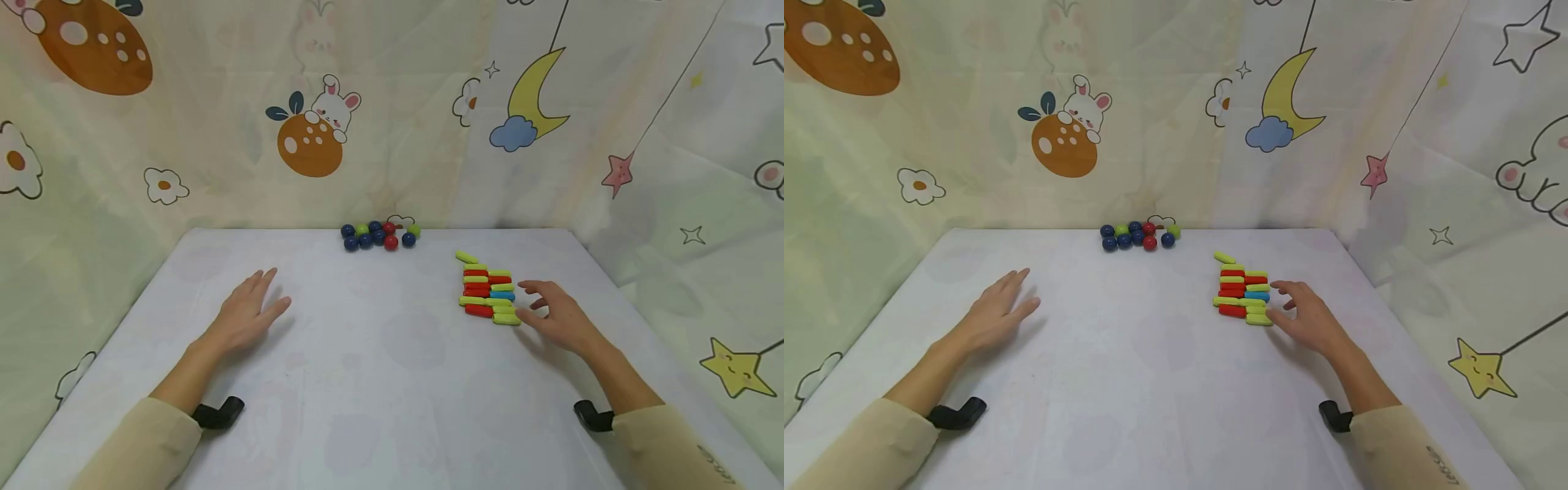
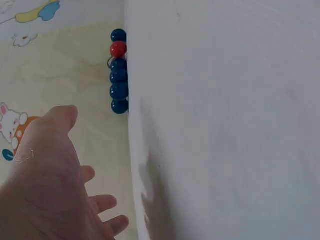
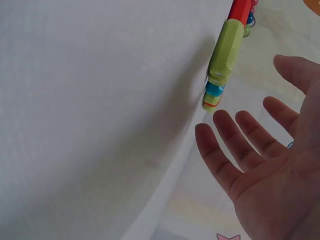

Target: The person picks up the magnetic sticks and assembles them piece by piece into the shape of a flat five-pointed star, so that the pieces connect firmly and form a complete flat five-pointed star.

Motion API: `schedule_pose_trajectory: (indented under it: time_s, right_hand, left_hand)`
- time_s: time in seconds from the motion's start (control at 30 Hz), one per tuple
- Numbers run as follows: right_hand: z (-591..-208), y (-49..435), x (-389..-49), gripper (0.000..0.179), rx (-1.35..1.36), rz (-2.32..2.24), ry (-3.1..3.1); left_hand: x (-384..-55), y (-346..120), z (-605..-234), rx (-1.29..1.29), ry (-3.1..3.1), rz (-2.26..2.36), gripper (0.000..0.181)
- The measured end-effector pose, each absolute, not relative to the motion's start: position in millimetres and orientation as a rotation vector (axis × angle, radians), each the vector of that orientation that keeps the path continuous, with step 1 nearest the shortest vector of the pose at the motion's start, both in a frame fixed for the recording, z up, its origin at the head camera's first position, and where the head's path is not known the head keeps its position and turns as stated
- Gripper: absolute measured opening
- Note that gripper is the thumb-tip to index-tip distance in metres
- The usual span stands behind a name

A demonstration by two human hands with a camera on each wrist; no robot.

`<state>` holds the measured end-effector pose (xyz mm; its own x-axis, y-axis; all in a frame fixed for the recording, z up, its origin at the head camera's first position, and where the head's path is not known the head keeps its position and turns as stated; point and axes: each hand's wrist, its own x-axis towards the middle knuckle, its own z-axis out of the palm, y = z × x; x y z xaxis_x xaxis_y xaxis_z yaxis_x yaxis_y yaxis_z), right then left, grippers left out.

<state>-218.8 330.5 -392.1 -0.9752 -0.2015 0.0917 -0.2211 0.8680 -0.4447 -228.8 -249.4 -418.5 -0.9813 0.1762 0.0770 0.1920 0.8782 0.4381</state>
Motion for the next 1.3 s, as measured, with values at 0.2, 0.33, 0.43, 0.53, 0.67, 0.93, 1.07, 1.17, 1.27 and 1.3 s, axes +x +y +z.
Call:
schedule_pose_trajectory:
  time_s: [0.2, 0.33, 0.43, 0.53, 0.67, 0.93, 1.07, 1.17, 1.27, 1.3]
  right_hand:
    - [-394.4, 328.6, -216.5, 0.052, 0.34, 0.781, -3.002]
    - [-395.4, 329.0, -215.3, 0.042, 0.359, 0.784, -2.997]
    - [-397.1, 329.9, -214.8, 0.035, 0.371, 0.789, -2.998]
    - [-398.7, 329.3, -215.0, 0.031, 0.405, 0.812, -2.988]
    - [-400.2, 326.5, -216.0, 0.027, 0.436, 0.843, -2.982]
    - [-401.5, 322.2, -216.4, 0.024, 0.424, 0.839, -3.013]
    - [-402.5, 323.0, -216.1, 0.024, 0.409, 0.806, -3.037]
    - [-402.5, 322.7, -216.3, 0.025, 0.413, 0.79, -3.045]
    - [-402.1, 320.9, -217.7, 0.025, 0.419, 0.773, -3.049]
    - [-402.2, 320.2, -218.4, 0.025, 0.416, 0.766, -3.053]
  left_hand:
    - [-237.0, -241.6, -424.4, -0.275, -2.992, -0.783, 0.082]
    - [-245.5, -232.4, -427.3, -0.269, -2.97, -0.824, 0.081]
    - [-252.2, -223.5, -429.2, -0.24, -2.976, -0.841, 0.081]
    - [-257.0, -214.7, -430.3, -0.203, -2.989, -0.833, 0.081]
    - [-263.4, -203.7, -429.9, -0.169, -3.003, -0.833, 0.081]
    - [-280.9, -185.9, -429.3, -0.074, -3.002, -0.9, 0.081]
    - [-290.2, -176.8, -431.8, -0.04, -2.99, -0.918, 0.08]
    - [-296.3, -170.3, -432.7, -0.014, -2.991, -0.899, 0.08]
    - [-300.7, -164.7, -431.5, 0.0, -2.986, -0.9, 0.079]
    - [-301.9, -163.1, -430.8, 0.002, -2.978, -0.909, 0.079]
